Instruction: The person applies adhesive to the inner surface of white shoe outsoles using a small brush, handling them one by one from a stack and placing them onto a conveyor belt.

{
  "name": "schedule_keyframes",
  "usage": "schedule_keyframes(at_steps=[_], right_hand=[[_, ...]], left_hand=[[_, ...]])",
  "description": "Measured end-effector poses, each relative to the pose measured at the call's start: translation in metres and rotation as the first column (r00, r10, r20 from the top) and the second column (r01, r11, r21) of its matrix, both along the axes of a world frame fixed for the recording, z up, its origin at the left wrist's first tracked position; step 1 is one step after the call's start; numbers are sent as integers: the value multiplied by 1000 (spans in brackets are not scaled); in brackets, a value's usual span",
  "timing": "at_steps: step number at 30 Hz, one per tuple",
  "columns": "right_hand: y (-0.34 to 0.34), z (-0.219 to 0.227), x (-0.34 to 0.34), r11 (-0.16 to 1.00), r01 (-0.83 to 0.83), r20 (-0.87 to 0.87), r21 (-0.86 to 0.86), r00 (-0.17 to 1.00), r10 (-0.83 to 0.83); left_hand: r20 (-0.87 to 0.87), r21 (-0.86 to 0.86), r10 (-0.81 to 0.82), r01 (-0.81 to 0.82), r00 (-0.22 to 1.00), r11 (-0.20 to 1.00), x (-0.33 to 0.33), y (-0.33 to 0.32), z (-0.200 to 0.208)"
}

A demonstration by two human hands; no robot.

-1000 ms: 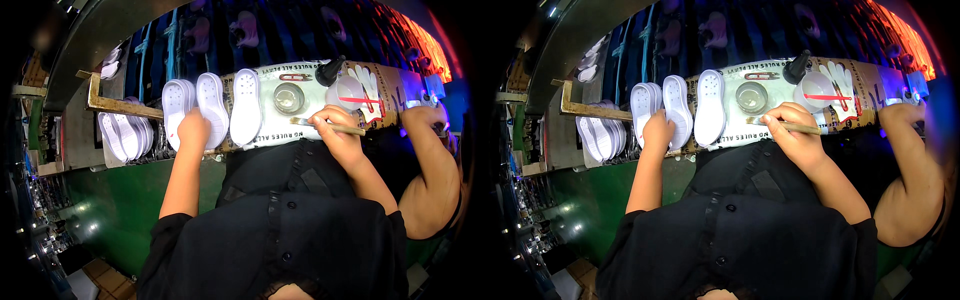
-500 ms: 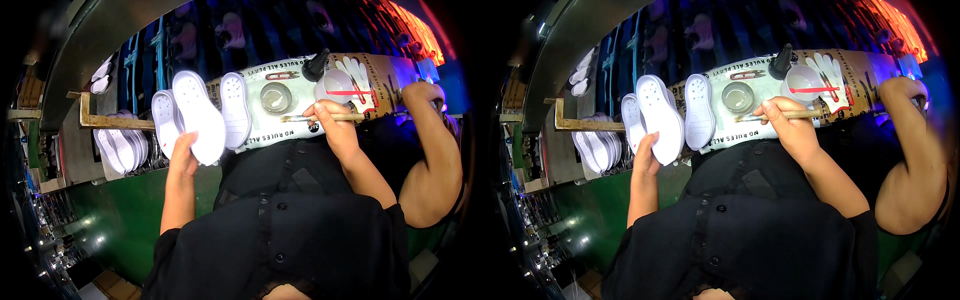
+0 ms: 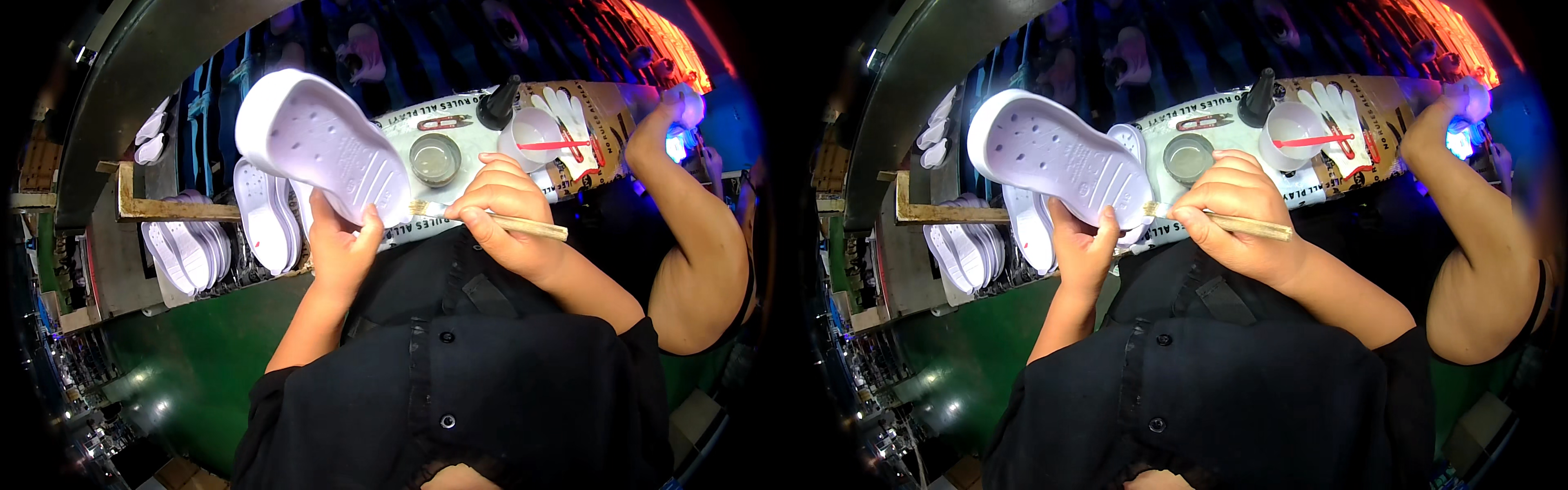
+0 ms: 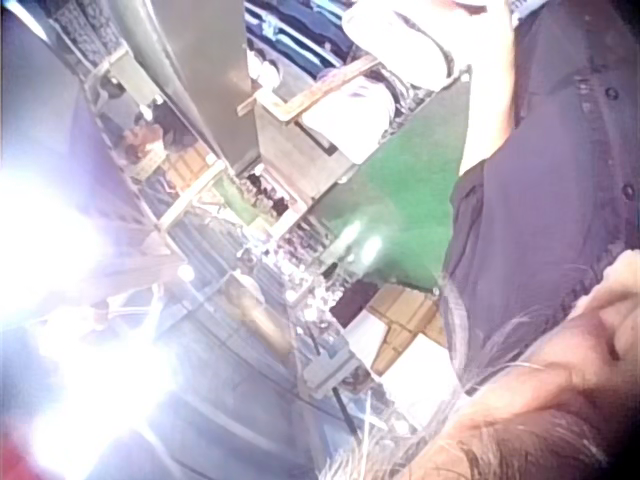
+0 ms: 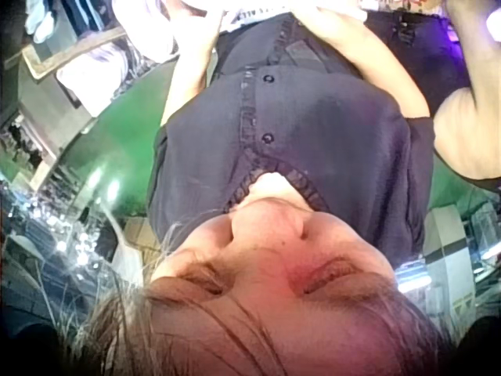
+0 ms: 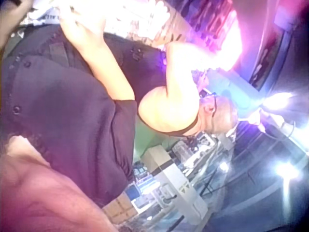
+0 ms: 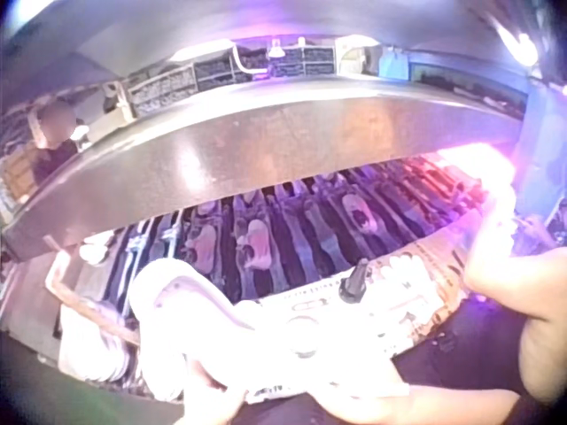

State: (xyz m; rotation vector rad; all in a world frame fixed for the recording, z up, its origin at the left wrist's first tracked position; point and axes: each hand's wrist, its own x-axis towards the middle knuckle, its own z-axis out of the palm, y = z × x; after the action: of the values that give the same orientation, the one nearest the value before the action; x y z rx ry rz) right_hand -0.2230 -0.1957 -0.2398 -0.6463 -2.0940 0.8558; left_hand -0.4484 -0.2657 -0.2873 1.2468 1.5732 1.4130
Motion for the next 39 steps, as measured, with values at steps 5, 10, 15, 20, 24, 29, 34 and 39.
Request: schedule_keyframes(at_steps=[5,10,15,20,24,29,34,39], right_hand=[[-4,-5,-11,997,29,54,75,998,-33],[-1,-9,-6,988,87,82,124,992,-98],[-1,-4,-6,992,28,113,121,993,-42],[-4,-11,-6,986,42,118,161,991,-61],[0,-10,-3,997,34,69,73,997,-39],[-5,-11,-9,994,36,68,106,997,-43],[1,-10,-2,1000,6,46,21,999,-7],[-2,-13,-9,1000,6,38,29,999,-7]], left_hand=[[-113,152,8,9,994,988,9,1,5],[-157,202,17,16,987,979,7,1,7],[-145,228,14,19,989,973,7,2,3],[-265,264,25,48,964,963,9,5,4],[-170,322,0,55,985,945,11,8,3],[-147,345,9,43,989,937,13,12,4],[-227,354,54,31,973,935,8,12,4],[-130,338,34,12,991,941,12,13,5]])
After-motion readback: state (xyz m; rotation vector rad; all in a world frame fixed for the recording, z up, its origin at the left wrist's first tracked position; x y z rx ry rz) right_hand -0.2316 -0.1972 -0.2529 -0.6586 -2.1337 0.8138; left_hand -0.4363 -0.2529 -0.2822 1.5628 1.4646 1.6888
